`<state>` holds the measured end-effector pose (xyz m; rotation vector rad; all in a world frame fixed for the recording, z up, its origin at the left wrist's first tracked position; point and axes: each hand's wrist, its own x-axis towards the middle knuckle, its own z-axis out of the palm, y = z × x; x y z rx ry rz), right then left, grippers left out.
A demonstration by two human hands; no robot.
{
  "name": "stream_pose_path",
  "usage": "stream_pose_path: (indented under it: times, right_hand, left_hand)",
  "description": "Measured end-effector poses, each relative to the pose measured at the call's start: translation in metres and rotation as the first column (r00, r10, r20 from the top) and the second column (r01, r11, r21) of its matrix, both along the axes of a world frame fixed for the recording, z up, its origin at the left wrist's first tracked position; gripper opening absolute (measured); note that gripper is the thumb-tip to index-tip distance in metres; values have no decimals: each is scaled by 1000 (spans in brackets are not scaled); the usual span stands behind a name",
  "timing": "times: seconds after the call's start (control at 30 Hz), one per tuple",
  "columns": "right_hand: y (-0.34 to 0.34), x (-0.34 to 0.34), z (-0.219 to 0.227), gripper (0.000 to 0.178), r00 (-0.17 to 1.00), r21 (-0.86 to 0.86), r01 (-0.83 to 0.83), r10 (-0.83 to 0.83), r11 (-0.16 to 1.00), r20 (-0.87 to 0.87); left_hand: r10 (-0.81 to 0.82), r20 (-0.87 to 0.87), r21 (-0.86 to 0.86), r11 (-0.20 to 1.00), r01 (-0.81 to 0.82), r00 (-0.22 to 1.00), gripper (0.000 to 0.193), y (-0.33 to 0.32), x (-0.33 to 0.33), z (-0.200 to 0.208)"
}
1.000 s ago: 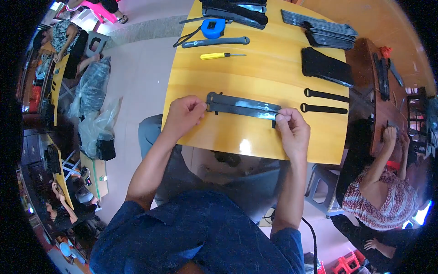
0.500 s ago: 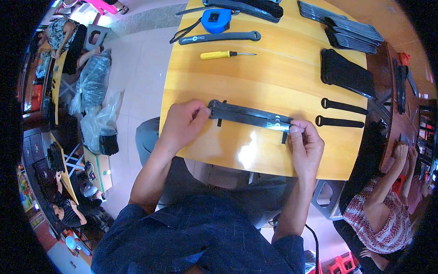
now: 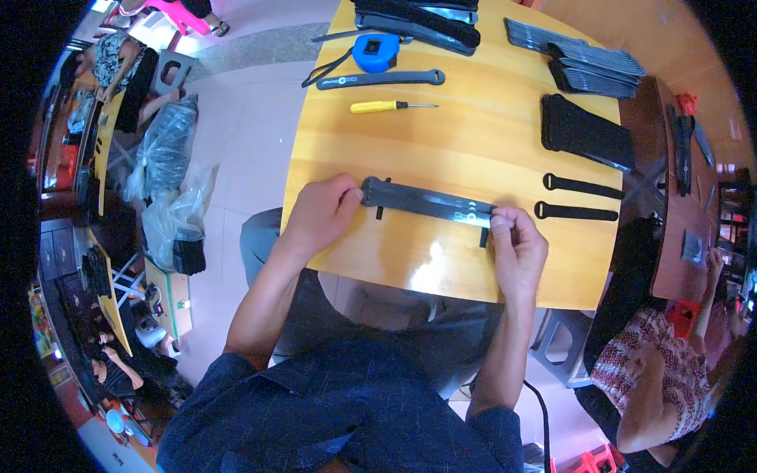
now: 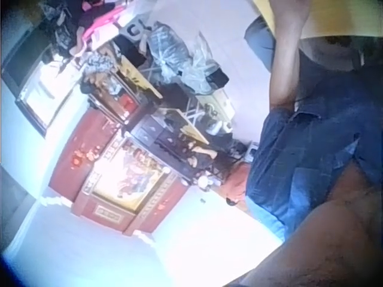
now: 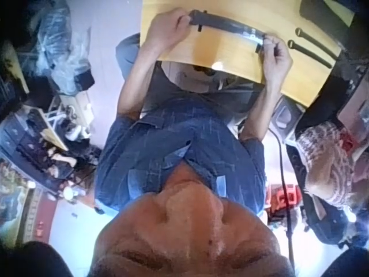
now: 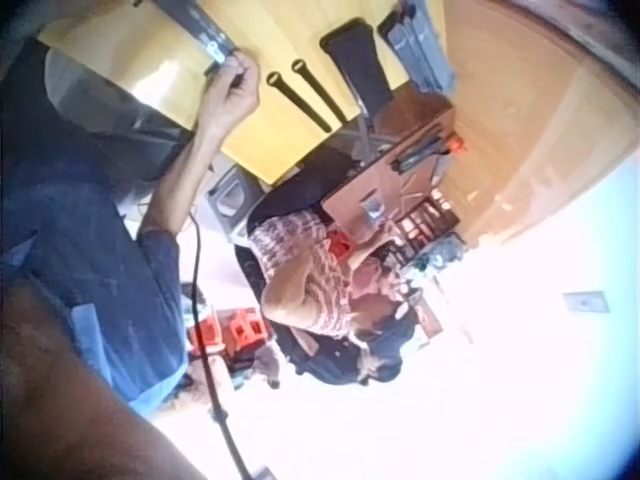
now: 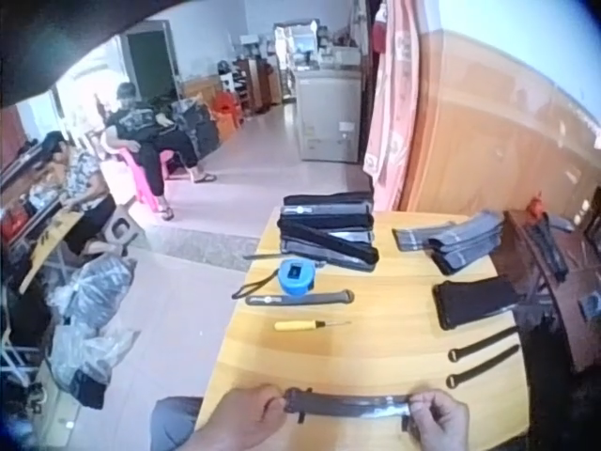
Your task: The recorder is measuring and assembling small black textile straps and plastic components at a workbench.
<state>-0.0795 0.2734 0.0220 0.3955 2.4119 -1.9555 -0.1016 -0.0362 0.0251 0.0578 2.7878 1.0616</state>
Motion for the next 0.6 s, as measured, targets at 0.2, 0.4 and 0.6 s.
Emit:
stream_pose_path:
  times: [0.2, 0.4, 0.6]
  right_hand:
    - [2, -1, -4, 9, 1000, 20, -13, 13, 1000, -22]
    - [1, -1, -6, 11, 999, 81, 3, 0, 997, -33]
    - [-3, -2, -2, 12, 1000, 94, 4, -2, 996, -21]
  left_hand:
    - [13, -27, 53, 998, -12, 1000, 20, 2, 1, 2]
    - [13, -23, 9, 1000, -13, 1000, 20, 3, -1, 5]
    - [15, -42, 22, 1000, -14, 999, 20, 3, -1, 4]
